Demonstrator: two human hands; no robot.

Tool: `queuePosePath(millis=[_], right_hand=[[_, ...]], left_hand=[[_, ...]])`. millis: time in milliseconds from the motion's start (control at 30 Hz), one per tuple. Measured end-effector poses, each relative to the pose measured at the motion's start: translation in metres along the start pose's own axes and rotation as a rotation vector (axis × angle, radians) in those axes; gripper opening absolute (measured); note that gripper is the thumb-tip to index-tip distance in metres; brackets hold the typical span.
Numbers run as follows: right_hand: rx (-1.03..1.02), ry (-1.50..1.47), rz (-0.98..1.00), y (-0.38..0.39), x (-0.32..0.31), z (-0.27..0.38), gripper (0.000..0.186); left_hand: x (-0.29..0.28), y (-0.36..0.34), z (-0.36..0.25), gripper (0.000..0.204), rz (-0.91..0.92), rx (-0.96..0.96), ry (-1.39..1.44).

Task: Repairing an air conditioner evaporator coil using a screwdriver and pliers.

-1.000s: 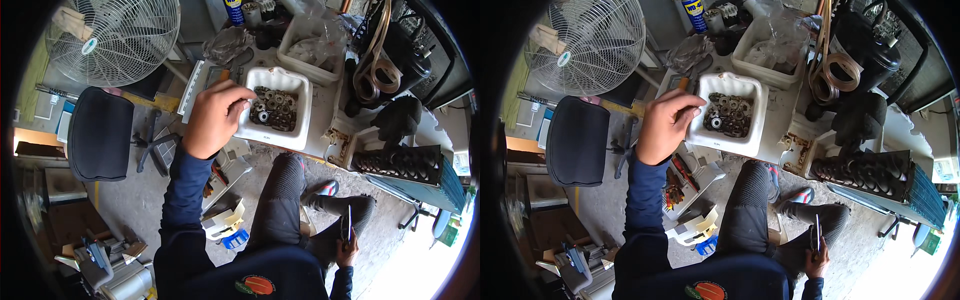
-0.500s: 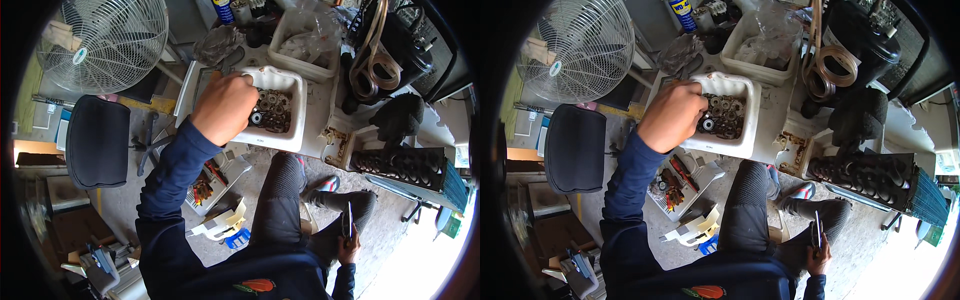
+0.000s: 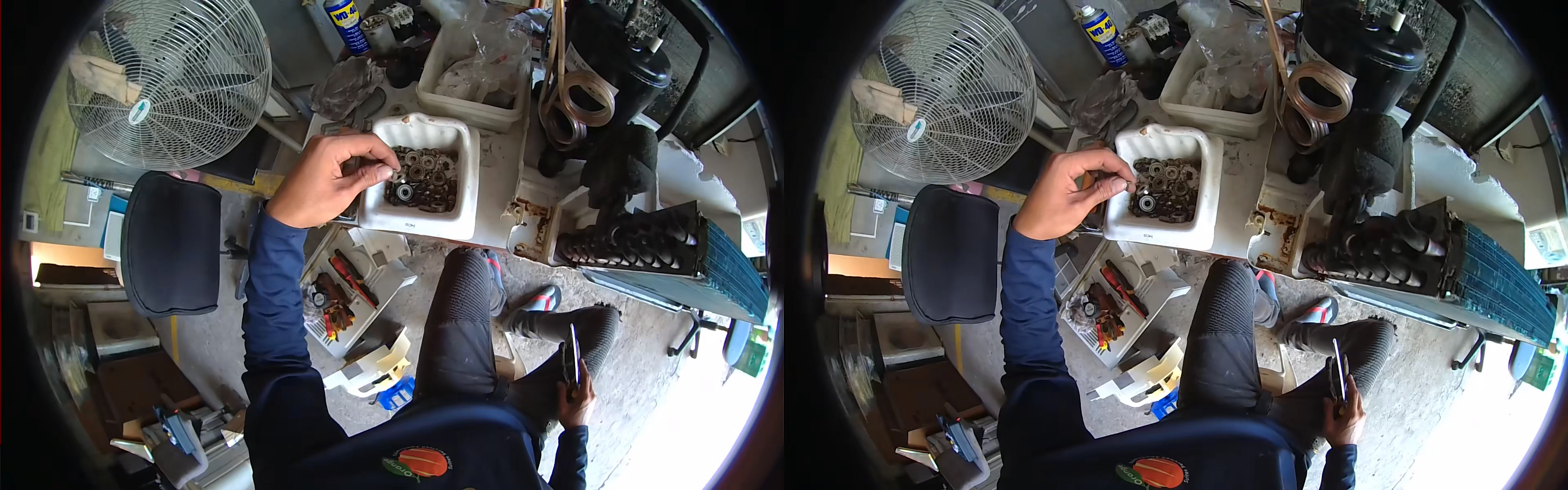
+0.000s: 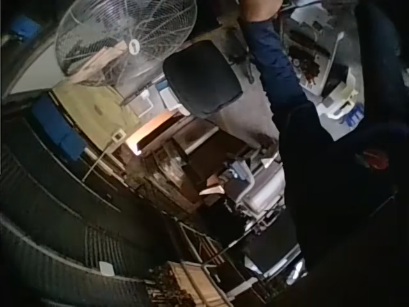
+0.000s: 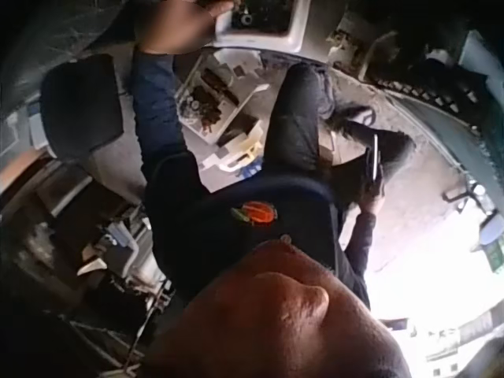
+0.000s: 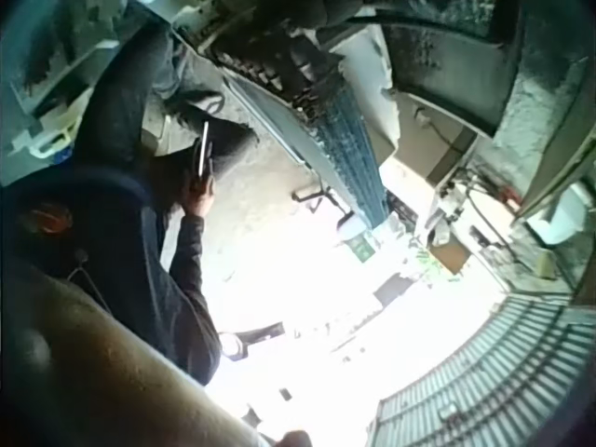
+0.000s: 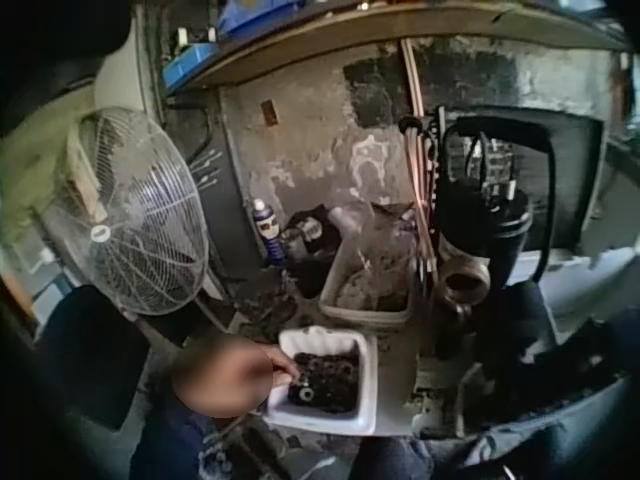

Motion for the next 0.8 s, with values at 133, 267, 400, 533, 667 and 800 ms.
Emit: queuePosePath(millis=[133, 267, 400, 533, 667, 800], right_hand=[[-0.028, 0.026, -0.025, 0.001, -0.002, 0.002, 0.072], [-0.023, 0.015, -0.017, 0.004, 0.001, -0.004, 0.072], [0.002, -0.025, -0.003, 0.007, 0.003, -0.01, 0.073], [0.028, -0.039, 0.012, 0.007, -0.001, -0.006, 0.072], [0.05, -0.049, 0.031, 0.01, -0.003, -0.005, 0.071], [0.039, -0.182, 0.072, 0.007, -0.009, 0.002, 0.067]], left_hand=[[0.0, 0.0, -0.003, 0.013, 0.017, -0.031, -0.037], [-0.002, 0.005, -0.008, 0.013, 0.025, 0.045, 0.162], [-0.001, 0.016, -0.01, 0.016, 0.11, -0.025, 0.259], [0.002, 0.034, -0.01, 0.017, 0.104, -0.083, 0.393], [0.018, 0.066, 0.0, 0.016, -0.05, -0.089, 0.619], [0.044, 0.112, 0.041, 0.016, -0.093, 0.116, 1.038]])
Point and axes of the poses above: each hand's wrist, its own y-axis away from the middle knuckle, its own x-axis out of the palm, z = x × y, the point moved 6 cm from there along -y, towards the middle knuckle, and after that the axes turned 15 degrees about -x, right-handed, at the moved point
